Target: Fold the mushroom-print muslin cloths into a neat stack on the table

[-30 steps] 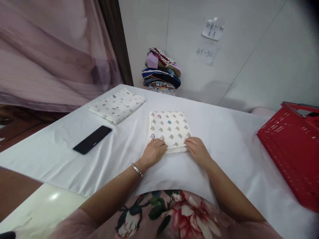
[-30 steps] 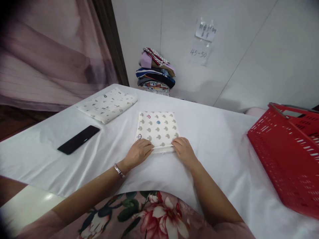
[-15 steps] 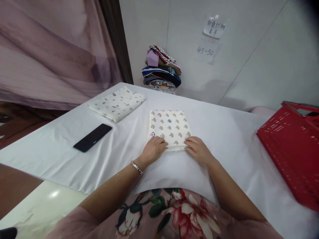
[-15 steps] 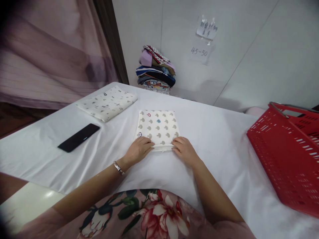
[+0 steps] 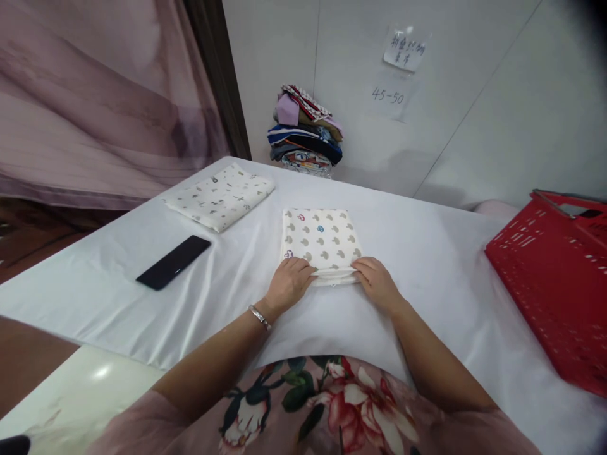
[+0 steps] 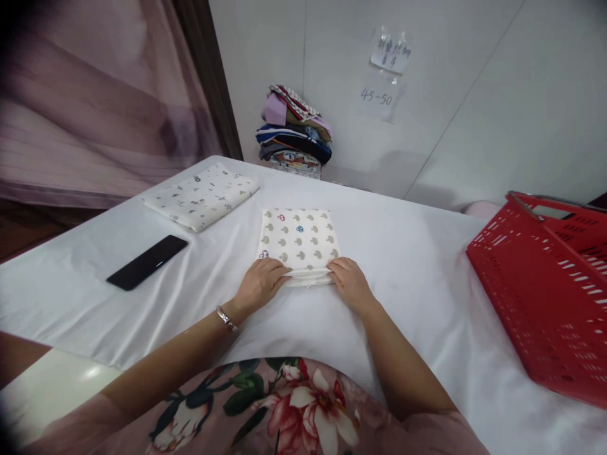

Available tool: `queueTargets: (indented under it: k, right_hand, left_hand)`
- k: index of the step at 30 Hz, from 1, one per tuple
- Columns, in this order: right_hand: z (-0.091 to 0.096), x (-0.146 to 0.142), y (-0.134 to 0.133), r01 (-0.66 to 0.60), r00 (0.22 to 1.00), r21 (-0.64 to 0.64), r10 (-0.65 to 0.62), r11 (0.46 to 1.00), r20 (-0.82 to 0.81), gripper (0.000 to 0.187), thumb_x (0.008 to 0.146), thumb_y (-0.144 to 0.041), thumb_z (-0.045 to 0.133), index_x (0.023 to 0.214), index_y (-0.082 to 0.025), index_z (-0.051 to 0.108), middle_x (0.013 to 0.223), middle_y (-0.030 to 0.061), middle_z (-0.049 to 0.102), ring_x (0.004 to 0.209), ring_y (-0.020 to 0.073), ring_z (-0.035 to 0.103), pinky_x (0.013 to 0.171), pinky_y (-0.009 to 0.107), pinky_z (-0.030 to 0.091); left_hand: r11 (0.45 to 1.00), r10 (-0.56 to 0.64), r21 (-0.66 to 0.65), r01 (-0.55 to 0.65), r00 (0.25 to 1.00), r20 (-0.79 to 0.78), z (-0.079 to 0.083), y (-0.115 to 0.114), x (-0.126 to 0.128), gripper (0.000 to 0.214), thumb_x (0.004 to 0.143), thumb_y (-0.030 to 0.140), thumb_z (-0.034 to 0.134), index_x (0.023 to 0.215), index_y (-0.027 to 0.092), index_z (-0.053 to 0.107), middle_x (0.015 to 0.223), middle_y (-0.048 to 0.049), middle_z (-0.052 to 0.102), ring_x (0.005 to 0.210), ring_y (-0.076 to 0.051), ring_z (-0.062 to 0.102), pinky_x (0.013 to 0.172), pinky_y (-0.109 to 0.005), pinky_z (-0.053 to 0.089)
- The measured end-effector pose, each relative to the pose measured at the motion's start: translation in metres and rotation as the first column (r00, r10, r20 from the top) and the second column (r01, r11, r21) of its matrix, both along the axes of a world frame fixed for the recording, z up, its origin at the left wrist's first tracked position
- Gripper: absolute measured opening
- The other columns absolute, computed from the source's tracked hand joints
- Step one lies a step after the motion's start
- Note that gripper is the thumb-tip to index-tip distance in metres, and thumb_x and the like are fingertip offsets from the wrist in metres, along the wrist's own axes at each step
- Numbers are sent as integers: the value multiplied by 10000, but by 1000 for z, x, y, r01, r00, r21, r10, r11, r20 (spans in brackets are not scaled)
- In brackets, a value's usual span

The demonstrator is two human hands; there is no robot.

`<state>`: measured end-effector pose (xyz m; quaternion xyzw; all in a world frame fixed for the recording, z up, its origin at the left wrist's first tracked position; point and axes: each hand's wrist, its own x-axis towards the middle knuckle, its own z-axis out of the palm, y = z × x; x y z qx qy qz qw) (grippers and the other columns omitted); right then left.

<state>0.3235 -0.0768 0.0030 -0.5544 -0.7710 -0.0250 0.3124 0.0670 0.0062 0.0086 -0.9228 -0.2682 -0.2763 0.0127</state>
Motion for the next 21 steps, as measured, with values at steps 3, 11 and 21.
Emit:
queueTargets:
  k: [3, 11, 21]
  right_hand:
    - [1, -1, -1, 28, 999, 31, -29, 999, 14, 237, 917, -216, 422, 1084, -216, 590, 1046, 88, 616, 1002, 232, 537, 876, 444, 443]
    - [1, 2, 0, -58, 996, -25, 60, 998, 73, 215, 902, -218, 457, 1065, -217, 596, 1052, 79, 609, 994, 220, 540, 860, 414, 442]
    - [8, -16, 2, -27, 994, -37, 31, 999, 107, 218, 888, -267, 500, 1077, -222, 598, 1066, 78, 599, 1022, 229, 524, 908, 435, 397]
  left_hand:
    - [1000, 4, 17, -4, 1000, -2, 1, -2, 0, 208, 909, 297, 456, 904, 179, 627, 847, -56, 613, 827, -186, 529, 744, -328, 402]
    - [999, -34, -30, 32, 996, -77, 3, -5, -5, 223, 879, 342, 504, 997, 184, 607, 918, -73, 602, 889, -211, 519, 775, -358, 407]
    - [999, 25, -37, -28, 997, -80, 4, -8, 8, 211, 889, 351, 476, 935, 193, 608, 892, -67, 583, 845, -211, 505, 747, -365, 397]
